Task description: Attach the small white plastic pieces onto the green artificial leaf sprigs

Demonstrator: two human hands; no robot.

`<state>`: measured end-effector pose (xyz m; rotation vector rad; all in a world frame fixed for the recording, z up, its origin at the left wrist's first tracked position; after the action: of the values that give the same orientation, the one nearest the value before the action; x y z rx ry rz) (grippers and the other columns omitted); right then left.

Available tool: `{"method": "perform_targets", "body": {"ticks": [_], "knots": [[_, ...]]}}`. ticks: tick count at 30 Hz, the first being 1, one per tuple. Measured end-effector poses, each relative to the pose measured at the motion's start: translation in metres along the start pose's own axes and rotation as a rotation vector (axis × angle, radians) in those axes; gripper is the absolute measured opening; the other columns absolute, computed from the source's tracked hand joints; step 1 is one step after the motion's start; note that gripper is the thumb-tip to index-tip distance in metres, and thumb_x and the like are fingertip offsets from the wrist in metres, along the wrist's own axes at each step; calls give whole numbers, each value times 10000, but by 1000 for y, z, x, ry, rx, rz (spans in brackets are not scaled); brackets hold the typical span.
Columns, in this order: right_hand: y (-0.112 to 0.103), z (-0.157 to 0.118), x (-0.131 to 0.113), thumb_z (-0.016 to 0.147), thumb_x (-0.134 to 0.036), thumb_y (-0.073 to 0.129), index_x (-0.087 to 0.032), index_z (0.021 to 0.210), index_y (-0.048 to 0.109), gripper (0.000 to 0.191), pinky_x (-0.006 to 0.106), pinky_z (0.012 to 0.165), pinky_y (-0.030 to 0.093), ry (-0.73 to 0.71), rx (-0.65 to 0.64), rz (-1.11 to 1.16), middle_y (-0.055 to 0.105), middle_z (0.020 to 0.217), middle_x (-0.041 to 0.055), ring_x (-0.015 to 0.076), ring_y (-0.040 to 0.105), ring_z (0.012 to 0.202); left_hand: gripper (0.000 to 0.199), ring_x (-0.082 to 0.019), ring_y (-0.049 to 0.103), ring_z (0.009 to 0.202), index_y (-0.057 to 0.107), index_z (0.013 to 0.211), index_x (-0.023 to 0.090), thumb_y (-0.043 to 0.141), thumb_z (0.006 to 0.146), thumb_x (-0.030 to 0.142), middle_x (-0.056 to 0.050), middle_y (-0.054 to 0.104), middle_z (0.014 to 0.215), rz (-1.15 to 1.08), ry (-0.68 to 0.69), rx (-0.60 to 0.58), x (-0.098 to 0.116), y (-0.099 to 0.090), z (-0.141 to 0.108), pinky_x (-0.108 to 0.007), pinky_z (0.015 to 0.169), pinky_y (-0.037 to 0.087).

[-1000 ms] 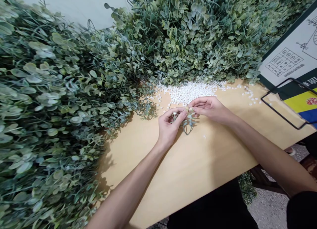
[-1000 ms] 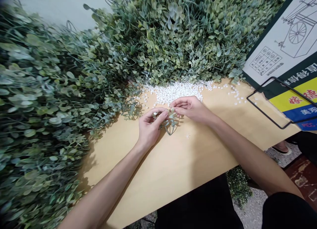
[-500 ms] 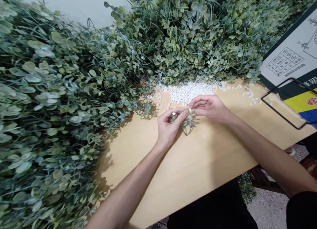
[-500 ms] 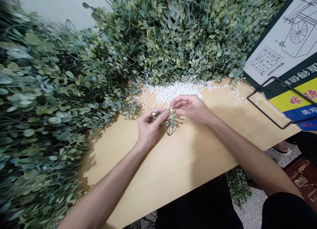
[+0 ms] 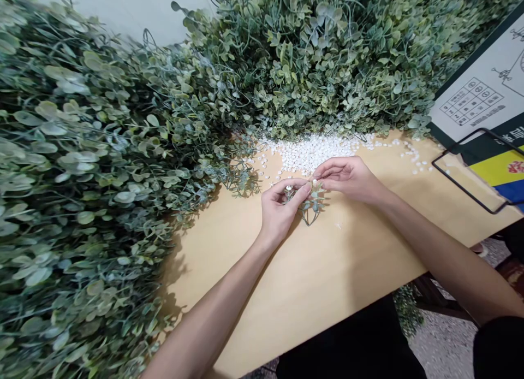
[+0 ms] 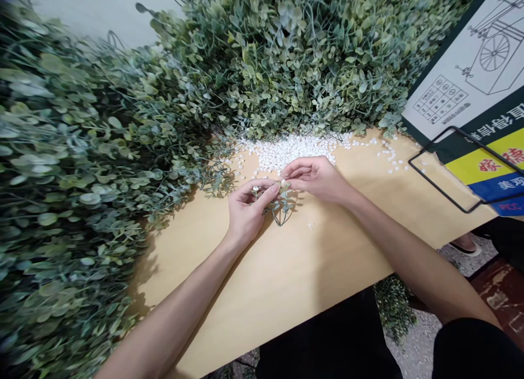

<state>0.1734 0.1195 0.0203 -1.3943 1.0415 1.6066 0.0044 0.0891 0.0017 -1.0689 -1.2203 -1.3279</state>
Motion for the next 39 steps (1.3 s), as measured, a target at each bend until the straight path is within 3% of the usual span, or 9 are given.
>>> {"method": "perform_targets", "body": {"ticks": [11, 22, 27, 39], "knots": [[2, 0, 4, 847, -390, 852, -166, 966, 808, 258, 305, 786, 575, 40, -21, -68, 776, 893, 42, 153, 695, 822, 276, -137, 718, 677, 819, 914, 184, 918, 770, 397, -29, 753, 799, -40, 1, -6, -3, 0, 1, -241, 653, 590], [4, -1, -2, 845, -375, 849, -173, 952, 822, 231, 301, 772, 573, 25, -22, -78, 783, 888, 34, 134, 676, 769, 282, -145, 721, 665, 811, 894, 179, 914, 770, 410, -33, 762, 781, -44, -7, -5, -2, 1, 0, -253, 643, 603], [5, 0, 4, 844, -378, 847, -174, 956, 824, 234, 304, 794, 572, 49, -40, -61, 796, 911, 48, 161, 707, 842, 267, -137, 716, 657, 815, 901, 184, 917, 772, 393, -28, 766, 777, -46, 2, -12, 0, 1, 0, -246, 649, 598], [4, -1, -4, 814, -397, 860, -177, 920, 834, 245, 308, 724, 563, 10, -17, -103, 770, 842, 31, 140, 646, 733, 276, -153, 738, 666, 810, 887, 191, 922, 764, 411, -27, 770, 790, -48, -23, -16, -2, 2, 0, -251, 642, 597]]}}
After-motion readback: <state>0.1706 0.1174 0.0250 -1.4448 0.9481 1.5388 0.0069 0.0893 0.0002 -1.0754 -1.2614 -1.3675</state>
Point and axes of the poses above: each hand's wrist, its own z-axis towards the middle knuckle, its own y-axis out of the palm, x = y × z, the point moved 9 cm from there along z, towards the middle knuckle
